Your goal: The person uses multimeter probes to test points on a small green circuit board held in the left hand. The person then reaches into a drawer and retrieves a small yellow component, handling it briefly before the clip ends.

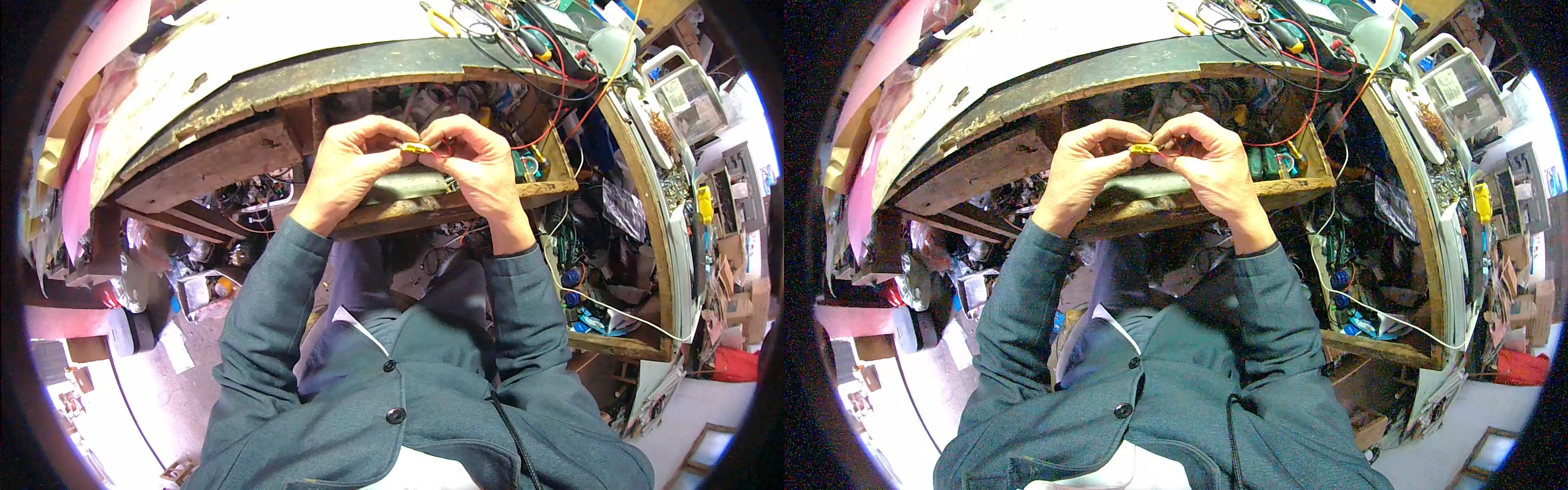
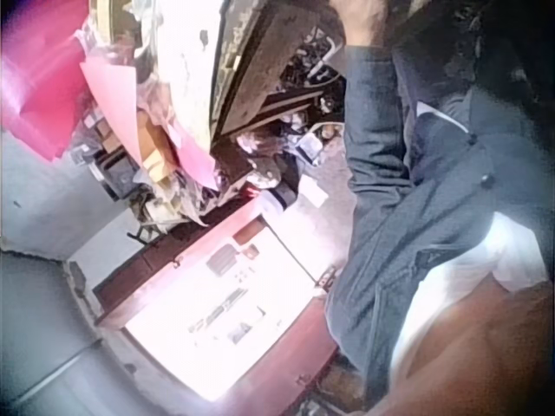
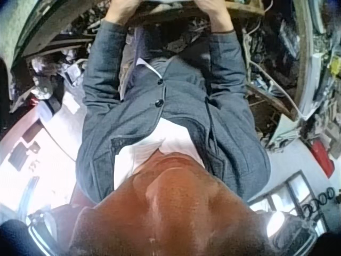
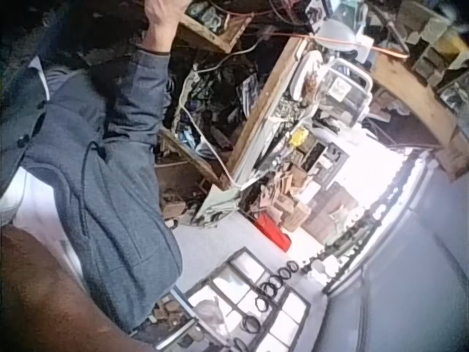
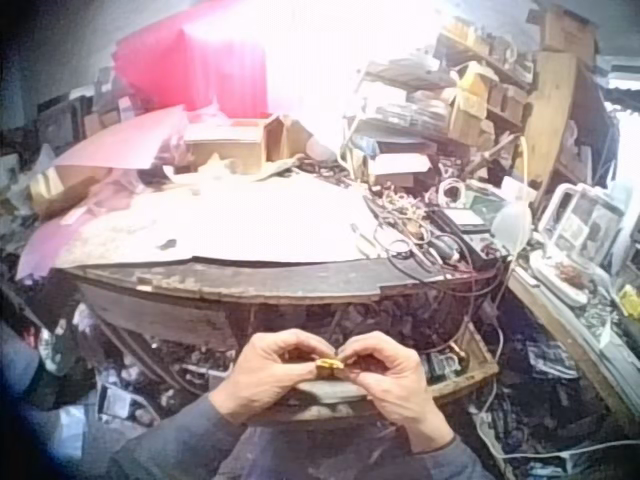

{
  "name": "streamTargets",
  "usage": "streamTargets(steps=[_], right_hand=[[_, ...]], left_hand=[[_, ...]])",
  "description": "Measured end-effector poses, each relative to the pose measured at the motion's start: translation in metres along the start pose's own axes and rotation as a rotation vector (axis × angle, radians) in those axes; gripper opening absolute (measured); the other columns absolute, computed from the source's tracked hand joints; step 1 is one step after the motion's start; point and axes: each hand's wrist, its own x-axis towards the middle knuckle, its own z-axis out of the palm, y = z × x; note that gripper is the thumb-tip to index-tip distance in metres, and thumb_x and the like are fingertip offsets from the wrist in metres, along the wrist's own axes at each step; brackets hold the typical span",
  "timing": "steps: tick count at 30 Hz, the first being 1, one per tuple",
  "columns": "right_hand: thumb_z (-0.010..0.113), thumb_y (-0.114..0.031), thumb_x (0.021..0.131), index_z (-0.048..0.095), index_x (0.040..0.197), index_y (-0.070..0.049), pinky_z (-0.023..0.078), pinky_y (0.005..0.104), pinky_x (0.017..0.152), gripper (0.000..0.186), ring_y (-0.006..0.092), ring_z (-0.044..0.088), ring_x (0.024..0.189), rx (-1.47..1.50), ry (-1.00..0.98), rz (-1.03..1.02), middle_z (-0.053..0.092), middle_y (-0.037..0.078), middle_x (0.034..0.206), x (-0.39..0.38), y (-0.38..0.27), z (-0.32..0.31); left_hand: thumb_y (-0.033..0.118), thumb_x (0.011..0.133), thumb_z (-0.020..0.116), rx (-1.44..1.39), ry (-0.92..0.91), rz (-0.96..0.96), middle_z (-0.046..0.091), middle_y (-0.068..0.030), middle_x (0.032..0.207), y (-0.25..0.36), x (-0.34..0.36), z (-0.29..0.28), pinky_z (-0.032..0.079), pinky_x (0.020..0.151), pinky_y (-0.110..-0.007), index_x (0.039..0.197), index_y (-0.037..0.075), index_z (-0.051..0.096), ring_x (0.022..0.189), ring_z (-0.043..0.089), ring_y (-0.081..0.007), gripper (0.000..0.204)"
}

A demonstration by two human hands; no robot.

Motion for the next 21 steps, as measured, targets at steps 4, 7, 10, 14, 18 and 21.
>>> streamTargets(steps=[4,7,10,14,18,21], right_hand=[[0.074,0.006,0.083,0.069,0.1,-0.004,0.053,0.023,0.08,0.02,0.0083,0.063,0.09,-0.004,0.004,-0.003,0.067,0.001,0.094,-0.0001,0.0018,-0.0005],[0.074,0.005,0.084,0.069,0.101,-0.004,0.053,0.0226,0.079,0.02,0.0078,0.063,0.09,-0.02,0.008,0.015,0.067,0.0,0.094,-0.0004,0.0013,-0.0021],[0.073,0.005,0.085,0.068,0.101,-0.004,0.053,0.0226,0.08,0.019,0.0075,0.063,0.09,-0.01,0.012,0.034,0.067,0.0,0.094,-0.0007,-0.0007,-0.0016],[0.073,0.006,0.084,0.067,0.104,-0.002,0.053,0.0229,0.082,0.022,0.0077,0.062,0.09,0.045,0.015,0.068,0.067,0.002,0.096,-0.001,-0.0002,-0.0007],[0.074,0.006,0.083,0.063,0.113,-0.003,0.055,0.0237,0.084,0.034,0.0094,0.063,0.091,0.07,0.035,0.065,0.067,0.005,0.101,0.0005,0.0019,-0.0007],[0.075,0.006,0.082,0.06,0.119,-0.004,0.055,0.0242,0.085,0.041,0.0108,0.064,0.092,0.082,0.052,0.036,0.067,0.006,0.105,0.0027,-0.0009,0.001]], left_hand=[[-0.003,0.086,0.072,0.002,-0.01,-0.008,0.072,-0.004,0.104,-0.0003,0.0002,0.0004,0.053,0.085,-0.026,0.11,0.002,0.071,0.094,0.065,-0.0107,0.025],[-0.003,0.085,0.073,-0.031,-0.026,-0.035,0.071,-0.0047,0.106,0.0022,0.0002,0.0028,0.054,0.089,-0.028,0.111,0.001,0.07,0.095,0.066,-0.0124,0.026],[-0.002,0.084,0.074,-0.029,-0.04,-0.035,0.071,-0.0058,0.108,0.0053,-0.0003,0.0039,0.054,0.09,-0.029,0.11,0.0,0.07,0.098,0.066,-0.0134,0.026],[-0.002,0.084,0.075,-0.003,-0.037,0.012,0.07,-0.0073,0.111,0.0033,0.0009,0.0016,0.053,0.092,-0.029,0.109,0.0,0.07,0.102,0.065,-0.0144,0.026],[-0.002,0.084,0.076,-0.032,-0.002,-0.001,0.069,-0.0076,0.114,0.0057,0.0002,0.0029,0.052,0.095,-0.03,0.108,0.0,0.071,0.104,0.065,-0.0153,0.025],[-0.001,0.085,0.075,-0.041,0.018,0.002,0.068,-0.0082,0.118,0.0045,-0.0006,0.0026,0.052,0.096,-0.03,0.113,0.002,0.069,0.107,0.065,-0.016,0.029]])
